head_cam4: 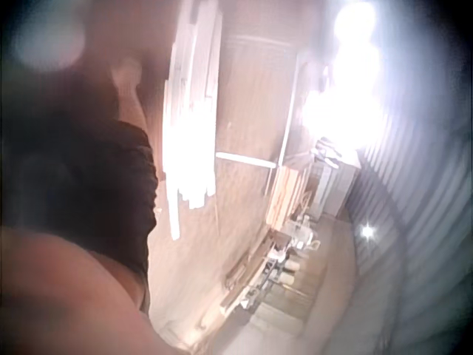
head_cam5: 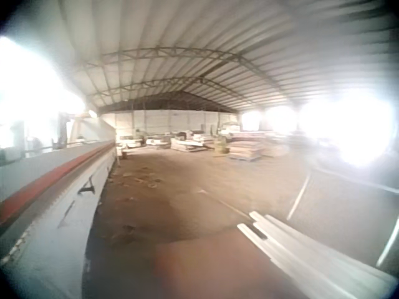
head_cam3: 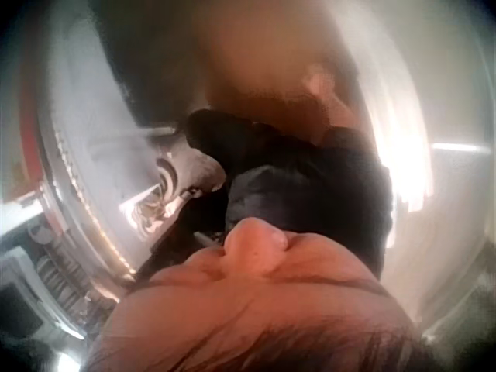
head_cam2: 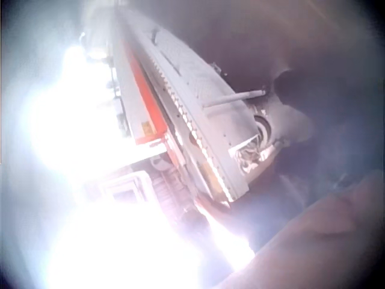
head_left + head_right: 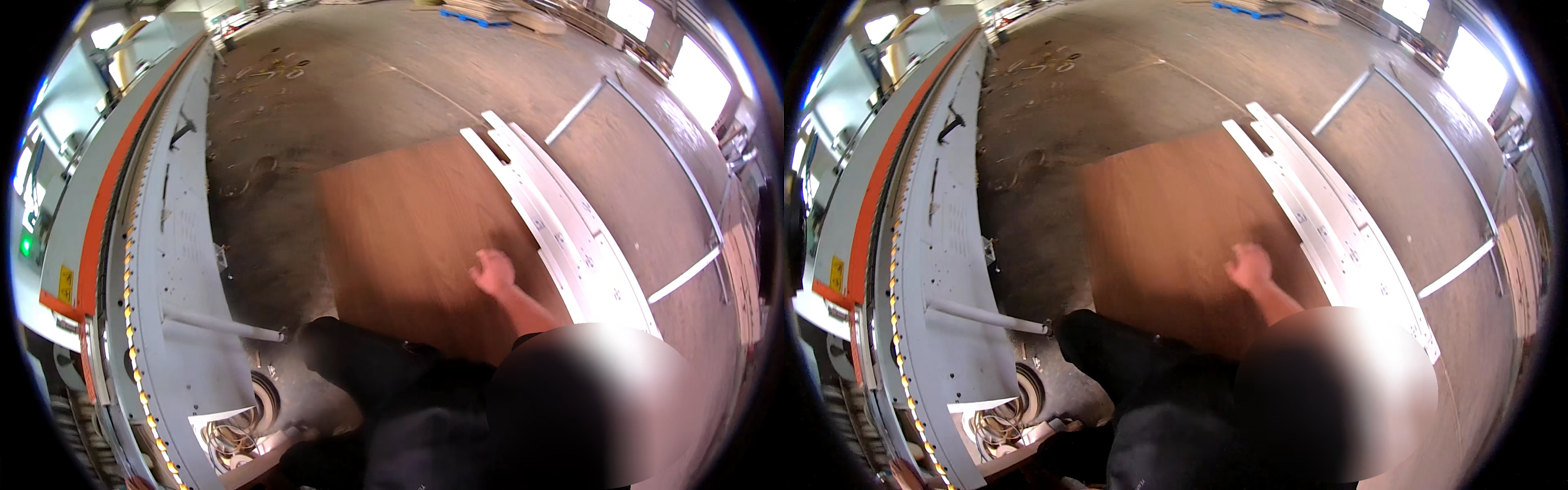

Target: The person repeatedly picks up long white plastic strips from a stack on the floor and feeds them one by one into a long industrial machine with a roller conveyor. The person handles the strips by hand, placing them onto the machine's intake area.

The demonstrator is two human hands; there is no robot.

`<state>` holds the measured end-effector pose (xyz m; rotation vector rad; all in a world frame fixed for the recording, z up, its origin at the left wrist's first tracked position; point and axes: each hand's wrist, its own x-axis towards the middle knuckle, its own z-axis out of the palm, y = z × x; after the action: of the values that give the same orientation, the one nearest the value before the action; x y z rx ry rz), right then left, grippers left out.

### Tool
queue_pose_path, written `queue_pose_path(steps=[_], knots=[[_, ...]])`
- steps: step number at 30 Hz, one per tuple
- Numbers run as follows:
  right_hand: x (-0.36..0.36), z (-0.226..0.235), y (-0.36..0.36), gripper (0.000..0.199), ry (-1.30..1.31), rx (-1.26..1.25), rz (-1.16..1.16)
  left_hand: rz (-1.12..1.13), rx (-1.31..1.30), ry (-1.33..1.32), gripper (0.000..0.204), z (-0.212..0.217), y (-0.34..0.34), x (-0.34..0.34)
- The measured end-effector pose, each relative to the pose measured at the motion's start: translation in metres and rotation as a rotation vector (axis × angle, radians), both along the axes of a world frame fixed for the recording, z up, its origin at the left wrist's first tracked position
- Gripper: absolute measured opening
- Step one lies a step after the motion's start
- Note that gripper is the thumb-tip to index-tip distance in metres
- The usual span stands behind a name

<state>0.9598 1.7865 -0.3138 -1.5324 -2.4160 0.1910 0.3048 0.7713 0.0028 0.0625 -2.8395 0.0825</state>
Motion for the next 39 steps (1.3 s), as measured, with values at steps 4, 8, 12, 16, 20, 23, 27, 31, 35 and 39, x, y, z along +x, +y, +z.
queue_pose_path(steps=[4, 8, 12, 16, 20, 23, 27, 31, 35, 39], knots=[[0.162, -0.007, 0.041, 0.073, -0.196, -0.098, -0.562, 0.032, -0.015, -0.028, 0.061, 0.006, 0.036, 0.013], [0.222, -0.018, 0.021, 0.074, -0.377, -0.157, -0.719, 0.074, -0.033, -0.022, 0.06, 0.025, 0.04, 0.042], [0.242, -0.033, 0.014, 0.073, -0.396, -0.094, -0.716, 0.056, -0.037, -0.027, 0.058, 0.032, 0.067, 0.041], [0.246, -0.047, 0.012, 0.073, -0.39, -0.027, -0.684, 0.051, -0.035, -0.026, 0.057, 0.034, 0.071, 0.048], [0.252, -0.05, 0.007, 0.065, -0.328, 0.01, -0.662, 0.042, -0.021, -0.038, 0.056, 0.015, 0.065, 0.045], [0.219, -0.045, 0.001, 0.059, -0.247, -0.014, -0.663, 0.044, -0.012, -0.023, 0.055, 0.01, 0.031, 0.049], [0.174, -0.05, -0.021, 0.059, -0.091, -0.029, -0.541, -0.046, -0.015, 0.083, 0.054, 0.025, 0.002, 0.03], [0.144, -0.056, -0.02, 0.058, 0.082, 0.127, -0.294, 0.063, -0.042, -0.028, 0.058, -0.016, 0.021, 0.035], [0.06, -0.041, -0.032, 0.051, 0.258, 0.083, -0.094, 0.038, -0.04, 0.131, 0.055, 0.0, 0.023, 0.038], [-0.03, 0.026, -0.044, 0.047, 0.378, 0.088, 0.101, 0.253, -0.11, 0.096, 0.046, 0.009, 0.05, 0.075]])
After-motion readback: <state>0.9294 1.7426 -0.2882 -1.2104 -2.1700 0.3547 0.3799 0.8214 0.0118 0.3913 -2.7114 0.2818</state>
